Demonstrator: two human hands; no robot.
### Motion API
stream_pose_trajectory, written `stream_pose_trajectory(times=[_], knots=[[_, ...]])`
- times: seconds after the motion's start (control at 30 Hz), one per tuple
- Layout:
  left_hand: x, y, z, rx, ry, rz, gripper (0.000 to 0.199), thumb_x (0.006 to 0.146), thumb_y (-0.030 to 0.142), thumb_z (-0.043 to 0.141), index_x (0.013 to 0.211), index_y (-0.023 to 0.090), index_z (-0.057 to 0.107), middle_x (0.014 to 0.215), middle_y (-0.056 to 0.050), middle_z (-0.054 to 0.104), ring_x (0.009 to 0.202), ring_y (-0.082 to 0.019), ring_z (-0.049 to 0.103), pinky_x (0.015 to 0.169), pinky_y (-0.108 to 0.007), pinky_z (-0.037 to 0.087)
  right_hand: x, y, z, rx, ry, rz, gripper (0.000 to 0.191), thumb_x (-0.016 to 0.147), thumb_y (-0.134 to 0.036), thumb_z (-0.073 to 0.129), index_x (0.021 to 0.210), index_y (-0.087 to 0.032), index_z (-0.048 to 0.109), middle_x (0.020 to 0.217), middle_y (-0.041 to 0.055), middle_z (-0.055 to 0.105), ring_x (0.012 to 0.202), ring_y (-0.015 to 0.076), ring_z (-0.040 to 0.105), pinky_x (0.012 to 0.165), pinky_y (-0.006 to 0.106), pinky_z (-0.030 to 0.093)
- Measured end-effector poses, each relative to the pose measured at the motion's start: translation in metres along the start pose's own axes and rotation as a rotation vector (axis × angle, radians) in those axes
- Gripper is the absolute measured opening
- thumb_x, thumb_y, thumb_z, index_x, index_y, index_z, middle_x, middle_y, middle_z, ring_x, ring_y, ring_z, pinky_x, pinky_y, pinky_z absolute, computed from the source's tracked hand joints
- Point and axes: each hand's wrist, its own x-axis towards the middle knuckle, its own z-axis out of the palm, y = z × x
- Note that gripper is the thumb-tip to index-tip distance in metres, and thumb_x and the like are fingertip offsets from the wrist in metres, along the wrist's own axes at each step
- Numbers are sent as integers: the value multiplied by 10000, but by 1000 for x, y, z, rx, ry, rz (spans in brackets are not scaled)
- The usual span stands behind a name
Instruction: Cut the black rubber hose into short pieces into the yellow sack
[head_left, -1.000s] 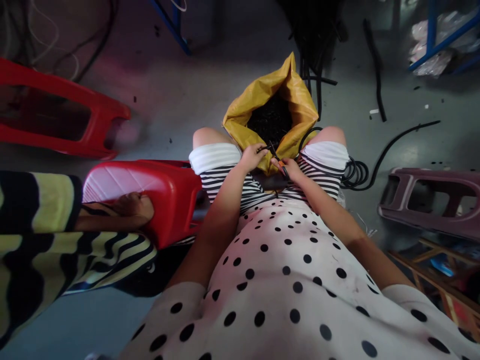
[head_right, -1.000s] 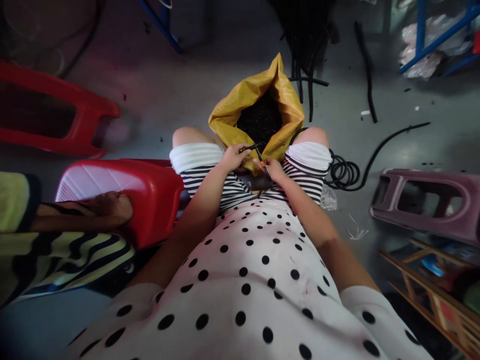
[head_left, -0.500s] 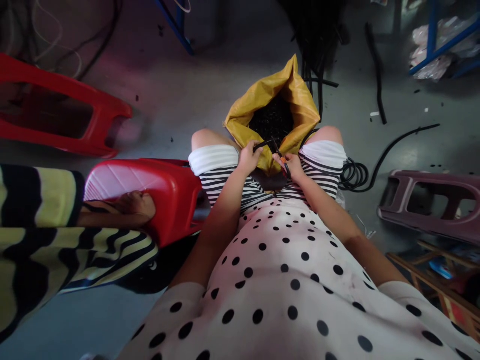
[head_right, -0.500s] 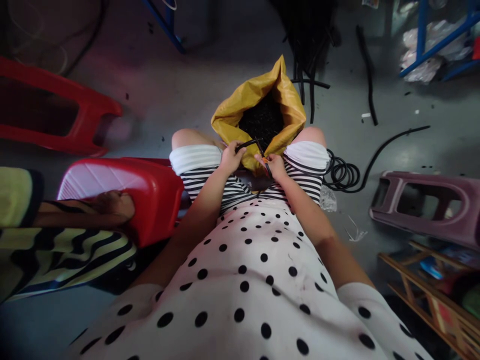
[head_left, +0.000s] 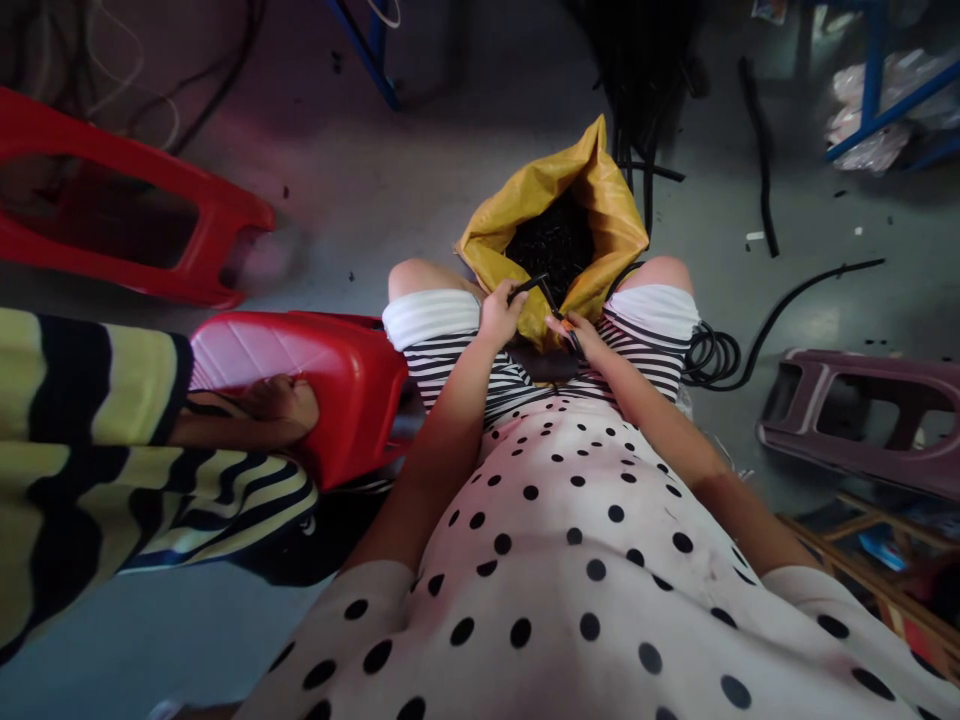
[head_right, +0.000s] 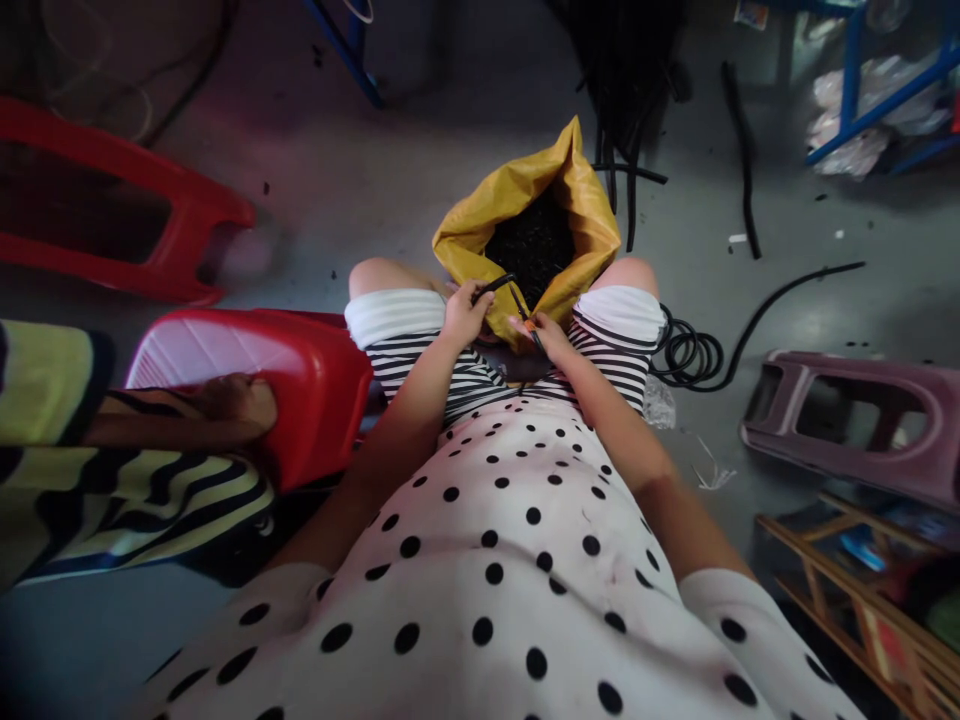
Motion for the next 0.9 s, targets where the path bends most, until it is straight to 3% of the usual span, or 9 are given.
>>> stream_pose_trajectory(times=[0.33, 0.53, 0.67, 0.77, 0.9], knots=[[-2, -3, 4, 40, -146, 39, 208, 925, 160, 665, 1097, 139, 780, 1137, -114, 830, 1094, -264, 747, 1058, -381, 560, -2, 1, 4, -131, 19, 19, 676, 779, -840, 806, 761, -246, 485, 589, -37, 505, 556, 131, 476, 499, 255, 332], [-2, -2, 3, 22, -125, 22, 241, 933, 169, 669, 1153, 151, 764, 1065, -100, 820, 1028, -251, 743, 1021, -381, 573, -8, -2, 2, -221, 57, -57, 694, 776, -818, 817, 674, -253, 429, 526, -39, 444, 504, 118, 430, 471, 268, 279], [-4, 5, 2, 15, -98, 36, 298, 938, 155, 646, 1209, 161, 769, 1126, -108, 822, 1092, -265, 738, 1055, -398, 568, -9, -4, 1, -241, 104, -110, 676, 761, -758, 850, 637, -249, 423, 514, -49, 405, 537, 108, 391, 482, 263, 256], [-7, 7, 1, 34, -136, 45, 285, 939, 153, 637, 1187, 160, 777, 1149, -117, 823, 1120, -274, 738, 1070, -410, 567, -8, -8, 3, -154, 145, -91, 626, 768, -680, 884, 660, -251, 441, 520, -45, 439, 535, 118, 432, 476, 258, 297], [-17, 4, 4, 47, -355, 112, 244, 895, 175, 695, 1118, 154, 790, 1136, -103, 828, 1087, -257, 750, 1074, -396, 566, -5, -15, 5, 145, 149, 1, 456, 810, -501, 894, 780, -240, 522, 604, -23, 590, 505, 132, 511, 465, 269, 416]])
